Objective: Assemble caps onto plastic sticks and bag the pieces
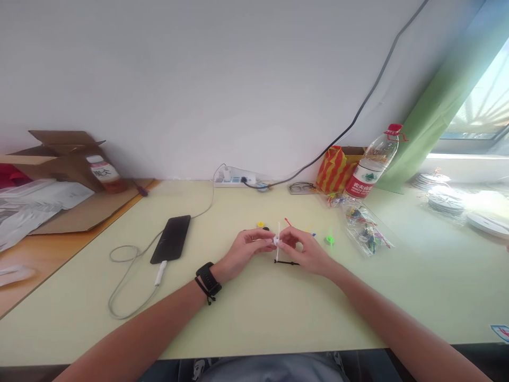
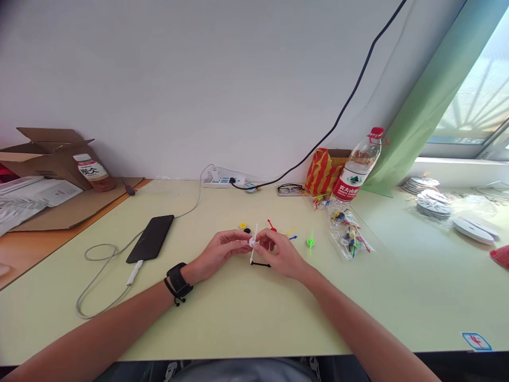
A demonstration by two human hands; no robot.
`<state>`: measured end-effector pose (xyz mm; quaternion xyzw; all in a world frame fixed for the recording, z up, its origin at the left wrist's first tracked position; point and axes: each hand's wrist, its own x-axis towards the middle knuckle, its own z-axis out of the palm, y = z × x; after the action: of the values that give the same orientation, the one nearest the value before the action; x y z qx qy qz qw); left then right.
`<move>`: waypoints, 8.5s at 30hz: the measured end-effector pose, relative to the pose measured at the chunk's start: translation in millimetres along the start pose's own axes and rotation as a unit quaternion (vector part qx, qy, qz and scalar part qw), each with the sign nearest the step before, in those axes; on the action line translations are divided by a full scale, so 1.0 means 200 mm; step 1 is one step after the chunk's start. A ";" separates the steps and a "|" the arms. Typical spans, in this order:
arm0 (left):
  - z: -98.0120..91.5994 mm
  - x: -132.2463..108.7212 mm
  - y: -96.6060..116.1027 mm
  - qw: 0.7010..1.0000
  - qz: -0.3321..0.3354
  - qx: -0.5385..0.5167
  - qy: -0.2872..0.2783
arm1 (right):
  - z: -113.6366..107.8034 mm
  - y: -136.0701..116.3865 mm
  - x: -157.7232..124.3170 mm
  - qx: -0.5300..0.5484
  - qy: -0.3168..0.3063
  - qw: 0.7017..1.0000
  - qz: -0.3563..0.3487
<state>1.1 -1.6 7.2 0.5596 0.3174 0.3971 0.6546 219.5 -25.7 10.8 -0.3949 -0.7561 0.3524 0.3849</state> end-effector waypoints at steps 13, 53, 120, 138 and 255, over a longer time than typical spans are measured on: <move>-0.03 -0.01 -0.04 0.902 0.147 0.397 0.081 | -0.06 0.07 0.02 -0.064 0.164 0.984 -0.019; -0.03 -0.03 -0.08 0.837 0.151 0.526 0.022 | -0.27 0.12 0.02 -0.215 -0.104 0.971 -0.026; -0.01 0.00 -0.05 0.977 0.115 0.169 -0.061 | 0.04 0.05 -0.02 0.011 -0.046 0.999 -0.006; -0.01 -0.01 -0.04 0.953 0.173 0.247 -0.016 | 0.00 0.01 0.00 0.060 -0.013 0.998 0.025; -0.04 0.02 -0.03 0.995 0.065 0.070 0.009 | -0.04 0.02 0.00 0.198 0.014 0.972 0.127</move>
<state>-3.5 4.7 0.9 0.6195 0.3136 0.4208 0.5838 227.4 -22.0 10.1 -0.4085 -0.6095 0.5359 0.4176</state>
